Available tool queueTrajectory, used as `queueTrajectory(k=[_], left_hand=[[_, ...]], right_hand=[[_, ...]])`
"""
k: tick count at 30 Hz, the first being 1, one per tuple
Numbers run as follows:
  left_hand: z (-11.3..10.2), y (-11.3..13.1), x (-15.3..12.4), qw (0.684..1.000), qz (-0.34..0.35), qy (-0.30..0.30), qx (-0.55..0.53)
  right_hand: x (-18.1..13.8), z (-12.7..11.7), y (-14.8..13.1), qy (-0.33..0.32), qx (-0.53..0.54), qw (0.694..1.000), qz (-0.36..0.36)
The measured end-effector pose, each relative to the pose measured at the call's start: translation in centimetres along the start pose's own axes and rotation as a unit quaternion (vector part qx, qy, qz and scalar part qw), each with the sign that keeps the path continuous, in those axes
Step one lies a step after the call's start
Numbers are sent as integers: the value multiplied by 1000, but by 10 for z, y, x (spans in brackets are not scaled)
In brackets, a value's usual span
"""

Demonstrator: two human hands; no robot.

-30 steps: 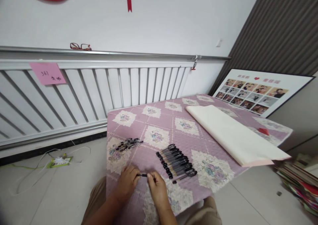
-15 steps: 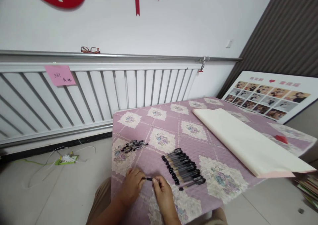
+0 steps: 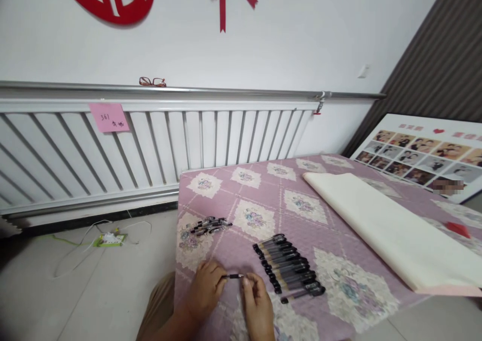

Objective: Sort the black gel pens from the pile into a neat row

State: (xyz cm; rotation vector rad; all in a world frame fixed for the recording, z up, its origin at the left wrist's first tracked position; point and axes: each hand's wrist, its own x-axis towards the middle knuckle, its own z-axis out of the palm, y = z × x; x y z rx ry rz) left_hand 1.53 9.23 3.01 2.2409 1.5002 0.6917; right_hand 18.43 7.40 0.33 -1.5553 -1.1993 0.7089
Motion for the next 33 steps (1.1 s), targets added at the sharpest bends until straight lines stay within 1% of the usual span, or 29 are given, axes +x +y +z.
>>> queueTrajectory(k=[2, 4, 7, 9, 12, 15, 19, 22, 24, 28, 33], left_hand=[[0, -1, -1, 1000, -16, 9, -5], [-3, -1, -3, 999, -38, 9, 1], [-7, -1, -8, 997, -69, -9, 20], [-9, -2, -11, 997, -76, -12, 28], [-9, -8, -8, 996, -77, 7, 36], [-11, -18, 9, 993, -93, 20, 68], [-16, -34, 48, 983, -92, 20, 156], [-19, -42, 75, 981, -88, 18, 175], [-19, -45, 87, 979, -82, 14, 184], [-17, -47, 99, 976, -77, 5, 202], [-15, -46, 102, 972, -88, -7, 218]], right_hand=[[0, 0, 6, 24, -2, 1000, 6], [0, 1, 10, 26, -7, 1000, 6], [0, 1, 12, 24, -8, 1000, -1], [0, 1, 12, 23, -8, 1000, -5], [0, 1, 12, 25, -11, 1000, -7], [0, 1, 9, 18, -20, 1000, -10], [-1, 2, 3, 6, -42, 999, -16], [-3, 1, -4, -1, -45, 999, -30], [-4, 1, -7, 0, -41, 998, -43], [-5, 1, -10, -3, -37, 998, -56], [-5, 1, -11, -20, -39, 997, -62]])
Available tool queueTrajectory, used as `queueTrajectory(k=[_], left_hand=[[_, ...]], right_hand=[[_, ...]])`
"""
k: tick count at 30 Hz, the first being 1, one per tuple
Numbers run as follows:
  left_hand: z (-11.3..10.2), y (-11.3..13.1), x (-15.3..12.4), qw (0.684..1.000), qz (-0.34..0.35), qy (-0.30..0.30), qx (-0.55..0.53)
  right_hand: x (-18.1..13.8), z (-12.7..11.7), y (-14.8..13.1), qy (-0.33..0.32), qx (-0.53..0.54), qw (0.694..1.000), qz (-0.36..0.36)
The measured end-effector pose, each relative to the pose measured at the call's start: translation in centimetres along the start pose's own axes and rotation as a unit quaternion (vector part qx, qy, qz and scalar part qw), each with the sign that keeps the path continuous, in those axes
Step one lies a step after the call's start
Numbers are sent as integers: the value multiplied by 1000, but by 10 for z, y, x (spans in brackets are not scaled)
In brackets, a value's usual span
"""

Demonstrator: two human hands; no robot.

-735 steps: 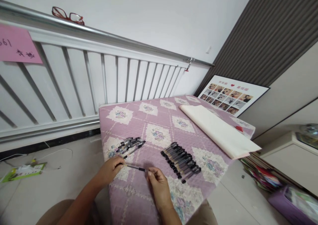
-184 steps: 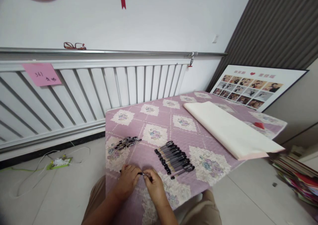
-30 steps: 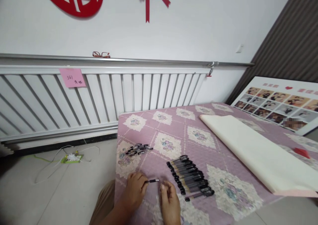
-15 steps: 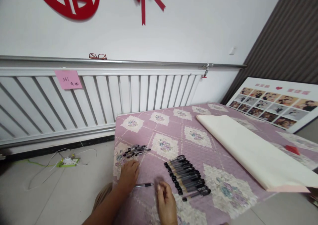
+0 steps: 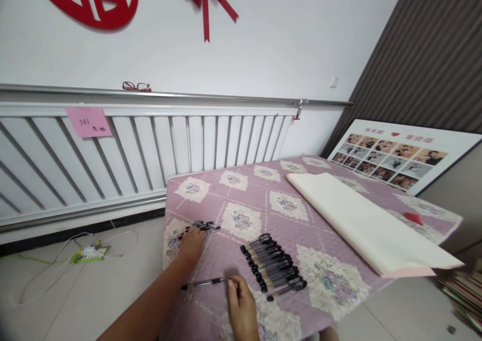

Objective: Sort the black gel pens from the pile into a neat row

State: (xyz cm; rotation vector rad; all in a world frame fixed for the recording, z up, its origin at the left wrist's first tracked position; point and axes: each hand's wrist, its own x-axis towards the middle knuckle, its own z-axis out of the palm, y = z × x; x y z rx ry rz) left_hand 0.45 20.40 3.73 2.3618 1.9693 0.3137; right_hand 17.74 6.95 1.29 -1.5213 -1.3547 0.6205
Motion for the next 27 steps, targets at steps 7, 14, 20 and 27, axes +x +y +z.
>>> queueTrajectory(k=[7, 14, 20, 27], left_hand=[[-4, 1, -3, 1000, -15, -12, -3], [-6, 7, -23, 998, 14, -33, -59], [-7, 19, -54, 985, 61, -63, -151], [-10, 38, -81, 965, 76, -49, -246]], right_hand=[[-2, -1, -3, 11, 20, 1000, -1], [-1, 2, 0, 21, 25, 999, 0], [-1, 5, 7, 42, 1, 999, -17], [0, 5, 10, 45, -39, 996, -59]])
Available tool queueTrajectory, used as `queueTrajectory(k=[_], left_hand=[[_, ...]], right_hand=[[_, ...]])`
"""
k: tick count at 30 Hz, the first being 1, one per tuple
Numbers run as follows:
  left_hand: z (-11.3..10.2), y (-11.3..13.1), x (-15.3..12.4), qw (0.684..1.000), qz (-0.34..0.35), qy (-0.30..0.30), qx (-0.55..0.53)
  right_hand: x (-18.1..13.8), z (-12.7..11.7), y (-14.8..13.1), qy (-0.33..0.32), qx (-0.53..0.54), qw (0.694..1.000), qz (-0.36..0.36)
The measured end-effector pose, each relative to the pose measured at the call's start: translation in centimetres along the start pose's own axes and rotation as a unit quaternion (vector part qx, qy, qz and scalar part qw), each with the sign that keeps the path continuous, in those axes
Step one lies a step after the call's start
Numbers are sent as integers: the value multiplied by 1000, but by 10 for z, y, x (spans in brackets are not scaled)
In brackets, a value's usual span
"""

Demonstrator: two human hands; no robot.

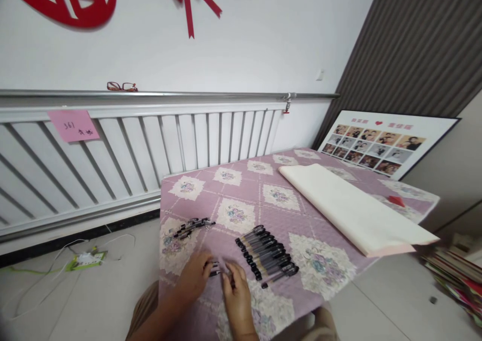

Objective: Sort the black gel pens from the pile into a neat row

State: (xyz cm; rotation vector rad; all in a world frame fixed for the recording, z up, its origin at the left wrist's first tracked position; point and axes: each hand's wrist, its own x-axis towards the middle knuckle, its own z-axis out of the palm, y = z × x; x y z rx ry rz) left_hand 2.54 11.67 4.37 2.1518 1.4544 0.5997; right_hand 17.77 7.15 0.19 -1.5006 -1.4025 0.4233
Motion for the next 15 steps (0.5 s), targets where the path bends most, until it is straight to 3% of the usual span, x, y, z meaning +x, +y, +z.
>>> queueTrajectory(k=[8, 15], left_hand=[[8, 21, -9, 999, -8, -25, -19], [7, 9, -16, 998, 2, -12, -68]], right_hand=[[-2, 4, 1, -18, 1, 999, -42], [-3, 1, -9, -55, -7, 998, -31]])
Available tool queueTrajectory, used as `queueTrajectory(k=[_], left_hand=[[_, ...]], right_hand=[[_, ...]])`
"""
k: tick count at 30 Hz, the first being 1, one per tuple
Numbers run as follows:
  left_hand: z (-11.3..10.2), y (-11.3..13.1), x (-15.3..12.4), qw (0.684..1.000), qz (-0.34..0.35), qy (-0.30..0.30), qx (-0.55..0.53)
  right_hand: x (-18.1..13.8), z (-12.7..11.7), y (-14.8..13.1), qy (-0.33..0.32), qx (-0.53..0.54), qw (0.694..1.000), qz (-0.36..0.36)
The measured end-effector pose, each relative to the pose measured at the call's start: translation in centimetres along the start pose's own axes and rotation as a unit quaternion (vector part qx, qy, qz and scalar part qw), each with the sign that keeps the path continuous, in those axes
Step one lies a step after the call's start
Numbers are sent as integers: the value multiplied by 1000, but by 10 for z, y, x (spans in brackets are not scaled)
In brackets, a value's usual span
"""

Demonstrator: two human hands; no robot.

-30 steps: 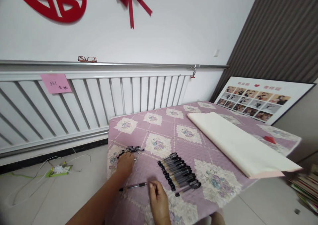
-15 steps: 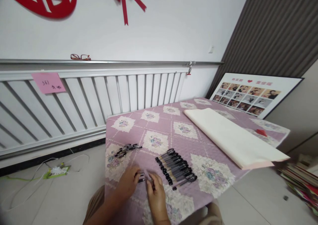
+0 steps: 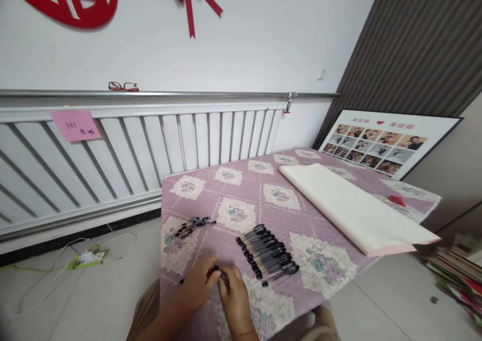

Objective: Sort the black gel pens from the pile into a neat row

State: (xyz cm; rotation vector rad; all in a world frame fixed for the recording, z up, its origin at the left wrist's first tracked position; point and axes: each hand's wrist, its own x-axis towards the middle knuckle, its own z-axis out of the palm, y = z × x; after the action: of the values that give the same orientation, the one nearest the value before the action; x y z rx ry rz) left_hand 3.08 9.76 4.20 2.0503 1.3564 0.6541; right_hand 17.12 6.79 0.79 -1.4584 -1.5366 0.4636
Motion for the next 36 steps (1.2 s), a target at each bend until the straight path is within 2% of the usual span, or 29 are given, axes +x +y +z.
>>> queueTrajectory(k=[4, 8, 14, 22, 26, 31, 36], left_hand=[[-8, -15, -4, 997, -19, 39, 66], [-14, -25, -12, 987, -72, 28, 142], [-15, -18, -22, 981, -71, 5, 183], [-12, -22, -22, 984, -54, 24, 167], [-11, -23, -26, 986, -49, 33, 158], [-10, -24, -27, 990, -25, 41, 134], [-8, -26, -26, 992, -15, 44, 120]], right_hand=[[-2, 2, 8, 74, 12, 993, 94], [-2, 2, 17, 119, 44, 983, 133], [0, 1, 14, 87, 67, 985, 133], [2, -5, 3, 105, 87, 982, 131], [1, -5, 4, 86, 88, 981, 148], [1, -4, 8, 115, 126, 971, 165], [0, -3, 10, 102, 158, 967, 172]])
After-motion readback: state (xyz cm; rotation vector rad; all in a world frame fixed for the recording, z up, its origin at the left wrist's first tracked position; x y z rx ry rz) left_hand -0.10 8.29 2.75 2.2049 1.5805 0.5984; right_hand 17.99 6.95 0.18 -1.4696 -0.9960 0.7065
